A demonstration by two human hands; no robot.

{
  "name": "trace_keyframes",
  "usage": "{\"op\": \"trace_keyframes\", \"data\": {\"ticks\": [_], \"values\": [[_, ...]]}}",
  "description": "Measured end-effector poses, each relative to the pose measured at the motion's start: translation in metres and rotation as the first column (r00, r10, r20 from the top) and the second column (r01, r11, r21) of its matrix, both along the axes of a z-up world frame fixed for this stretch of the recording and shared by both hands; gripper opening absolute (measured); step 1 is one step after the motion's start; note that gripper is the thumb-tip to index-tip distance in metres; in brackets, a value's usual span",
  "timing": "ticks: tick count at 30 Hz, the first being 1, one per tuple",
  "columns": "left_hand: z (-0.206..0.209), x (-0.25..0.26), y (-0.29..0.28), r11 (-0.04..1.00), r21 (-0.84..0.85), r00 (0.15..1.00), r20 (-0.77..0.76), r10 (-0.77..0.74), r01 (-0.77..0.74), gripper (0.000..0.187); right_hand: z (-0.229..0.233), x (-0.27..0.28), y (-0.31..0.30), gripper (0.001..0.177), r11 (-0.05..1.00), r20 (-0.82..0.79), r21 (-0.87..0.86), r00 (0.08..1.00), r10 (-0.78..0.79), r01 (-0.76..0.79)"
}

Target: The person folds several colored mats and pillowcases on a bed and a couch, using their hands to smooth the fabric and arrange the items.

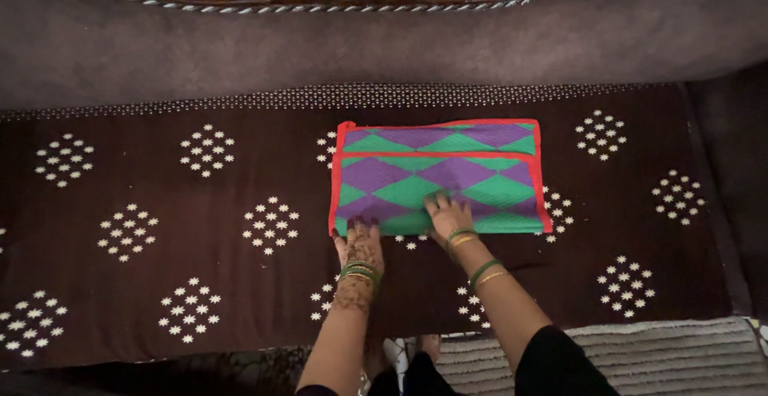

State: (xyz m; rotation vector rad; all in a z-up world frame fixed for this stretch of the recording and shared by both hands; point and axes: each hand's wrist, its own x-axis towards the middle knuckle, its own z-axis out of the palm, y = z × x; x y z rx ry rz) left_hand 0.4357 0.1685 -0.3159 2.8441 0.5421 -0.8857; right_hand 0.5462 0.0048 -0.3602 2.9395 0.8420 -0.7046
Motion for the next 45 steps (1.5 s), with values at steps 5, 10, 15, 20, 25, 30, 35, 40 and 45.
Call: {"op": "trace_keyframes", "data": {"ticks": [5, 10, 15, 20, 25, 30, 35, 40, 45], "values": [[-0.020, 0.009, 0.010, 1.000, -0.008, 0.999, -0.040, 0.030, -0.030, 0.066, -0.050, 0.049, 0.000, 0.085, 0.996, -0.073, 0.041, 0.995, -0.073, 0.076], [-0.041, 0.035, 0.016, 0.996, -0.053, 0.988, 0.129, 0.079, -0.073, 0.056, -0.058, 0.094, -0.004, 0.097, 0.956, 0.162, 0.219, 0.959, -0.232, 0.194], [-0.053, 0.063, 0.018, 1.000, -0.005, 0.983, 0.184, 0.021, -0.021, 0.059, -0.004, 0.114, 0.011, 0.101, 0.990, 0.177, 0.023, 0.975, -0.138, 0.136], [-0.069, 0.073, 0.015, 1.000, 0.029, 0.989, 0.145, -0.005, 0.001, 0.062, -0.019, 0.149, 0.018, 0.098, 0.986, 0.106, -0.129, 0.990, -0.088, 0.102], [-0.064, 0.094, 0.021, 0.993, 0.113, 0.982, 0.186, 0.018, -0.040, 0.066, -0.040, 0.186, 0.014, 0.029, 0.956, 0.386, 0.281, 0.903, -0.190, 0.081], [-0.057, 0.102, 0.025, 0.996, 0.071, 0.982, 0.187, 0.038, -0.052, 0.063, -0.020, 0.195, 0.034, 0.036, 0.996, 0.337, 0.093, 0.940, -0.049, 0.019], [-0.059, 0.098, 0.026, 0.998, 0.036, 0.988, 0.147, 0.051, -0.057, 0.069, -0.027, 0.198, 0.030, 0.024, 0.999, 0.252, 0.048, 0.967, -0.035, 0.023], [-0.037, 0.104, 0.023, 0.995, 0.058, 0.995, 0.064, 0.076, -0.080, 0.066, -0.071, 0.191, 0.028, 0.027, 0.990, 0.423, 0.142, 0.905, -0.046, -0.016], [-0.010, 0.088, 0.014, 0.997, 0.038, 0.997, -0.030, 0.073, -0.072, 0.079, -0.100, 0.155, 0.003, 0.022, 0.998, 0.414, 0.024, 0.909, 0.047, -0.062]]}}
